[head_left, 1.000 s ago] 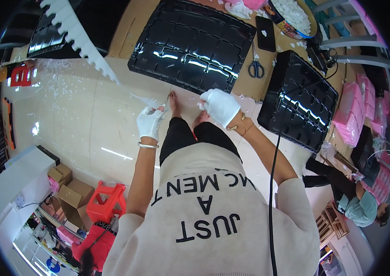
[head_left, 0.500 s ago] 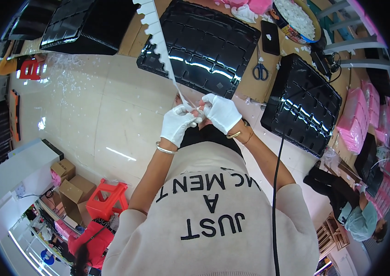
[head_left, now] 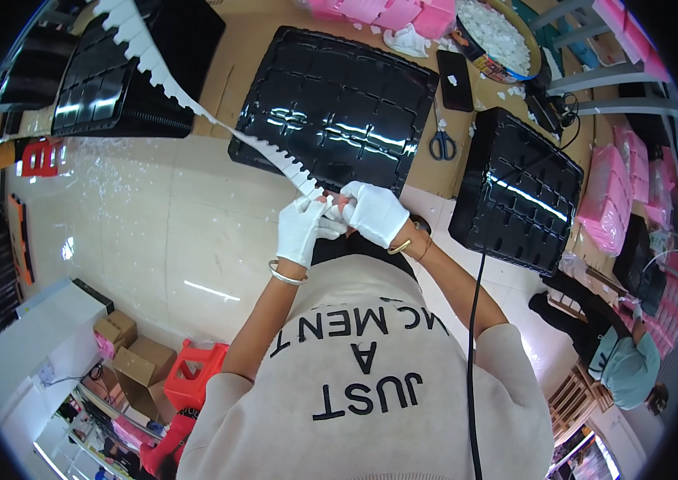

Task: The person assembles plastic trays by hand, inserting pink foam grids into the plastic trays and then stacking the assembled units.

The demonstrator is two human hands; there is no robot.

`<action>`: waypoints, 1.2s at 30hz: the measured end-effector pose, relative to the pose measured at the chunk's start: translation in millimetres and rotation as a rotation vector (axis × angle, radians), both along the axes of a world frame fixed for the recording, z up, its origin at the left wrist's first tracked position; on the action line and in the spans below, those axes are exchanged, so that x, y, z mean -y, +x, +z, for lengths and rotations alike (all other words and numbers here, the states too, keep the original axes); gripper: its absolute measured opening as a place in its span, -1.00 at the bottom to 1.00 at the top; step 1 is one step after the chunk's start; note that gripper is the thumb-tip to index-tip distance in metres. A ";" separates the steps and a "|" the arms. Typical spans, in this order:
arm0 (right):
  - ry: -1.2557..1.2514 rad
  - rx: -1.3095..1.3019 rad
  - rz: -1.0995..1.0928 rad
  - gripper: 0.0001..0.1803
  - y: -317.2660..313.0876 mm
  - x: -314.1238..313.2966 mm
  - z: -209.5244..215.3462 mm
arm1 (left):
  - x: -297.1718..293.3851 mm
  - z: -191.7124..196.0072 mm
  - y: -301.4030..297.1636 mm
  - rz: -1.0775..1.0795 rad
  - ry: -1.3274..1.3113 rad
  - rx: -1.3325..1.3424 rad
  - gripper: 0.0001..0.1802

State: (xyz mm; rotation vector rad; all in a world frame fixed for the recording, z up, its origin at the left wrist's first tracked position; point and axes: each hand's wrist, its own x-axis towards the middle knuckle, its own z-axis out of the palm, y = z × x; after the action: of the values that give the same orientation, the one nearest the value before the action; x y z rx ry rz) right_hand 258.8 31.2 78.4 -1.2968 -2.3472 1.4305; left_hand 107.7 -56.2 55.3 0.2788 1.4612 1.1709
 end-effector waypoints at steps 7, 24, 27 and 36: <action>0.308 0.009 0.028 -0.80 2.3 -90.4 -1.8 | 0.3 -47.9 -56.3 0.049 -0.168 -0.457 -0.71; 0.579 0.684 0.128 -0.73 43.8 -266.9 -75.8 | -14.9 -84.9 -165.1 0.342 -0.256 -0.518 -0.74; 0.609 0.668 0.085 -0.76 40.3 -260.6 -75.9 | -15.6 -91.4 -165.7 0.317 -0.243 -0.501 -0.71; 0.523 0.527 -0.035 -0.81 45.0 -243.9 -86.8 | 14.0 -59.7 -144.3 0.359 -0.344 -0.435 -0.80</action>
State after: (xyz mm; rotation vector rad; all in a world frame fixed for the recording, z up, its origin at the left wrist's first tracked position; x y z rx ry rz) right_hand 303.8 275.1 -8.4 -1.6643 -2.7125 0.4185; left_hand -36.6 -70.2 -4.4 0.0294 2.1310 1.1562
